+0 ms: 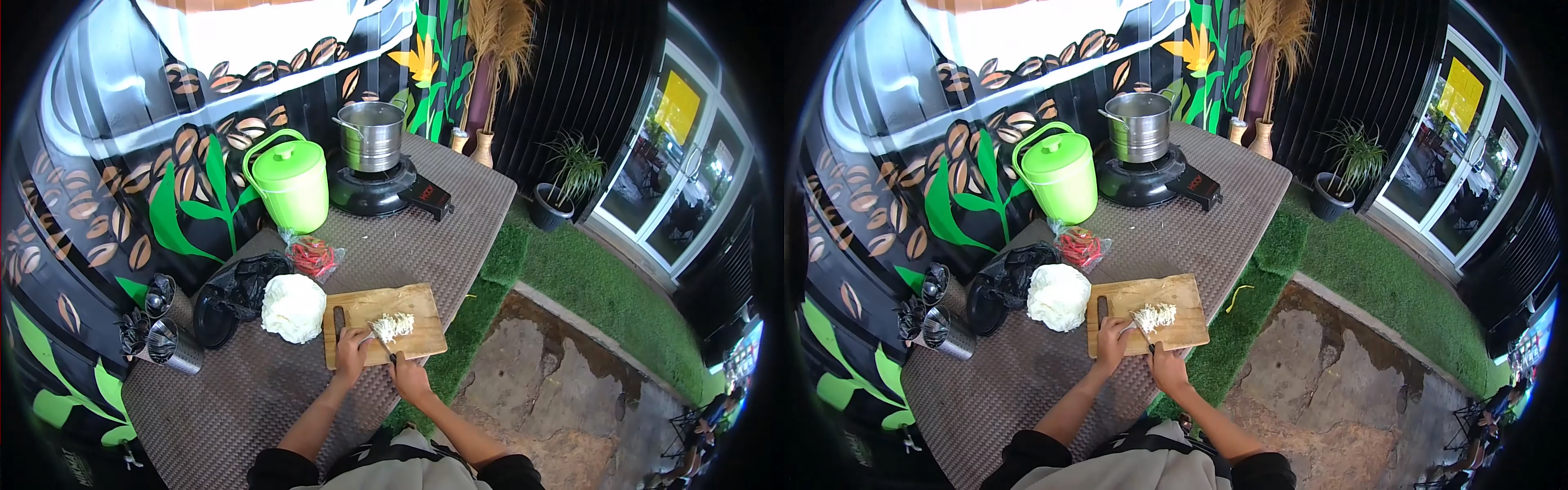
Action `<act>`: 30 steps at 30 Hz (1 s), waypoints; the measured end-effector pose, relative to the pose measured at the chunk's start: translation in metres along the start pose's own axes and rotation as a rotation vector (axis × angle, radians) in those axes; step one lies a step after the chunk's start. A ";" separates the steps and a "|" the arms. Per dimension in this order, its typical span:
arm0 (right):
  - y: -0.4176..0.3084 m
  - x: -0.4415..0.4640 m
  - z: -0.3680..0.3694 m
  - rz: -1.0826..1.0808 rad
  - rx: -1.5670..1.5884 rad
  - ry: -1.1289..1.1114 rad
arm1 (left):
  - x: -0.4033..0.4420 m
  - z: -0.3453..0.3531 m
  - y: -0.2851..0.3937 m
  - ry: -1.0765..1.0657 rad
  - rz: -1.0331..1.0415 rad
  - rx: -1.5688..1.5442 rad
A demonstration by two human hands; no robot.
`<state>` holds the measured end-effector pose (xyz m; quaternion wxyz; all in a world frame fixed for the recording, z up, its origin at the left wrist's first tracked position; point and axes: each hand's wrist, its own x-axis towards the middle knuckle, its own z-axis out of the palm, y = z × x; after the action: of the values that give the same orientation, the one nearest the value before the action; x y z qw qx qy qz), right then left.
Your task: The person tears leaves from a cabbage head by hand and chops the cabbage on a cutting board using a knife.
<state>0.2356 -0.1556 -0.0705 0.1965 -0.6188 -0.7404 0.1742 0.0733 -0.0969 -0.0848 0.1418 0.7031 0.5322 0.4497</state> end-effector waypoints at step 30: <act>-0.027 0.023 0.009 0.199 0.026 -0.099 | -0.002 0.000 -0.008 0.010 -0.008 -0.024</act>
<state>0.2043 -0.1374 -0.0624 0.1493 -0.6773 -0.6817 0.2328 0.0684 -0.0950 -0.0911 0.1493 0.6970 0.5301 0.4592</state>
